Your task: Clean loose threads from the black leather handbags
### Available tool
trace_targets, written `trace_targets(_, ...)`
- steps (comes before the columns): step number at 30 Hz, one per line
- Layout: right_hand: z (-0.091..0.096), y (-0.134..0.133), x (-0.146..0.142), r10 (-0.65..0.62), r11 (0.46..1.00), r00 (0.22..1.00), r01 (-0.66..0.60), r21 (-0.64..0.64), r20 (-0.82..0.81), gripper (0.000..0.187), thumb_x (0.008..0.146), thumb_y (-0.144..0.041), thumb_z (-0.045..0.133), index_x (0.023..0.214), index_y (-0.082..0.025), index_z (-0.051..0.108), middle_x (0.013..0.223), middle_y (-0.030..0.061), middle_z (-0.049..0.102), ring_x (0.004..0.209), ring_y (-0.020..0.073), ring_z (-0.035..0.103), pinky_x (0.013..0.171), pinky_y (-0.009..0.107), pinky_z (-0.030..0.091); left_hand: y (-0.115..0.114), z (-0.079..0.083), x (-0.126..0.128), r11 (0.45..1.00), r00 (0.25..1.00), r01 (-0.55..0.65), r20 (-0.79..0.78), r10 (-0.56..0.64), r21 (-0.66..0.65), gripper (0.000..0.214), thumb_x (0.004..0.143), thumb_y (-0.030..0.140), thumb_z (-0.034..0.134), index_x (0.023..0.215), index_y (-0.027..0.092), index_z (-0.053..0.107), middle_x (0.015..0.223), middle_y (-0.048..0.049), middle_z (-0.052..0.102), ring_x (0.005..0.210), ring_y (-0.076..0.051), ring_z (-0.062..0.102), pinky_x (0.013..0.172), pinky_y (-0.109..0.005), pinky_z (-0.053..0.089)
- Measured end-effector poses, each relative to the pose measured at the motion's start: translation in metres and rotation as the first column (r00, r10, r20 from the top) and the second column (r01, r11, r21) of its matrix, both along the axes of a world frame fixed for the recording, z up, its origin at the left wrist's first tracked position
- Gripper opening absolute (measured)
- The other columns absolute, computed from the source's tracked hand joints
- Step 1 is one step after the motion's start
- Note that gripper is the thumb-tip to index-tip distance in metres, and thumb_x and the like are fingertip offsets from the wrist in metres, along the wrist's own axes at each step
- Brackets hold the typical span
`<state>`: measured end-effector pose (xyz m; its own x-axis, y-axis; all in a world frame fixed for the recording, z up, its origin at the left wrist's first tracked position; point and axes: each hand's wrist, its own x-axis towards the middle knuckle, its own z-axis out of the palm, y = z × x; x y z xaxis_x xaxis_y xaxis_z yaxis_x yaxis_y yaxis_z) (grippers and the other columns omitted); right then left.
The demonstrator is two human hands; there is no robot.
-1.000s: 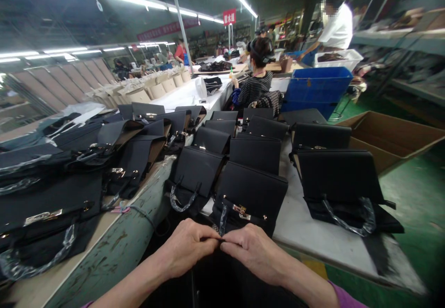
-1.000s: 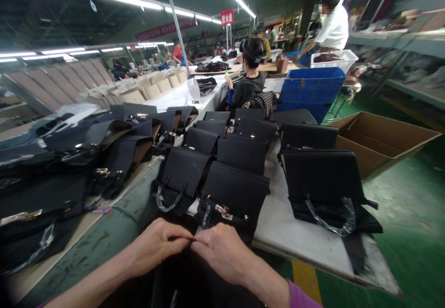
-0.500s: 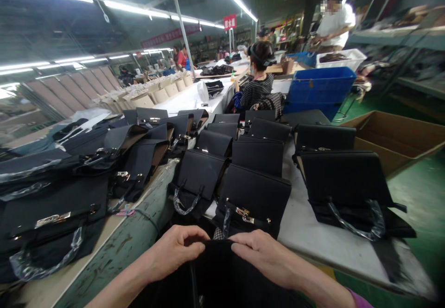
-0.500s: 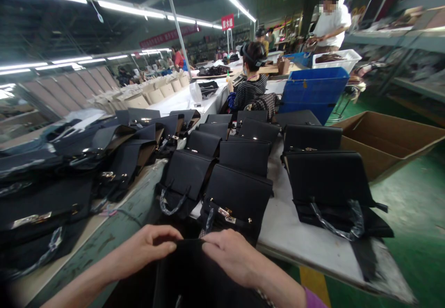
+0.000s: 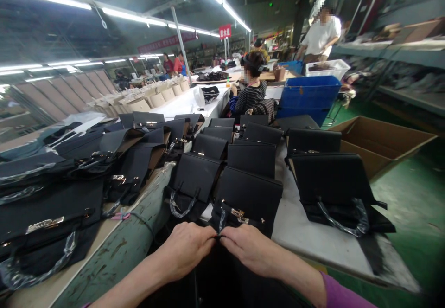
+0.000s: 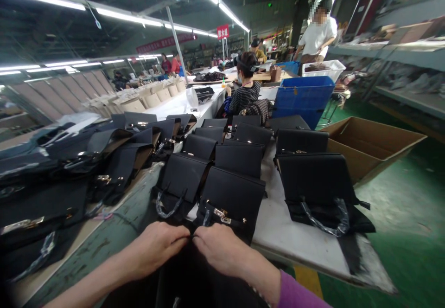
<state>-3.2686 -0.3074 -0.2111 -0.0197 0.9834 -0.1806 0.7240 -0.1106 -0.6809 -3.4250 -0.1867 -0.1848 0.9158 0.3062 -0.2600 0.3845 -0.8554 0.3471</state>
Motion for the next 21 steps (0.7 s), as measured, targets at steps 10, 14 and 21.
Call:
trace_targets(10, -0.011, 0.008, 0.004, -0.034, 0.999, 0.995, 0.032, 0.019, 0.098, 0.031, 0.094, -0.028, 0.044, 0.084, -0.017, 0.071, 0.086, 0.0084, 0.072, 0.081, 0.0217, 0.065, 0.070, 0.028, 0.042, 0.009, -0.019, -0.003, 0.936, 0.979, -0.182, 0.037, 0.202, -0.302, 0.037, 0.093, 0.043, 0.043, 0.093, 0.020, 0.073, 0.087, -0.0013, 0.073, 0.083, -0.021, 0.065, 0.070, -0.026, 0.046)
trace_targets(14, -0.013, 0.013, 0.010, 0.065, 0.998, 0.995, -0.066, -0.008, -0.077, 0.028, 0.088, -0.042, 0.056, 0.100, -0.021, 0.070, 0.093, 0.0028, 0.071, 0.081, 0.0185, 0.062, 0.069, 0.025, 0.043, -0.013, -0.027, -0.027, 0.595, 0.847, -0.258, 0.118, 0.518, -0.762, 0.046, 0.095, 0.054, 0.042, 0.121, 0.022, 0.064, 0.125, -0.0043, 0.064, 0.121, -0.024, 0.053, 0.102, -0.032, 0.040)
trace_targets(21, -0.019, 0.005, 0.015, 0.085, 0.994, 0.940, -0.101, -0.031, -0.331, 0.020, 0.085, -0.033, 0.061, 0.085, -0.015, 0.071, 0.081, 0.0007, 0.068, 0.078, 0.0182, 0.061, 0.071, 0.027, 0.046, -0.027, -0.061, -0.053, 0.184, 0.597, -0.189, 0.036, 0.802, -0.965, 0.053, 0.089, 0.061, 0.049, 0.116, 0.017, 0.060, 0.119, -0.0136, 0.066, 0.107, -0.026, 0.063, 0.092, -0.039, 0.048)
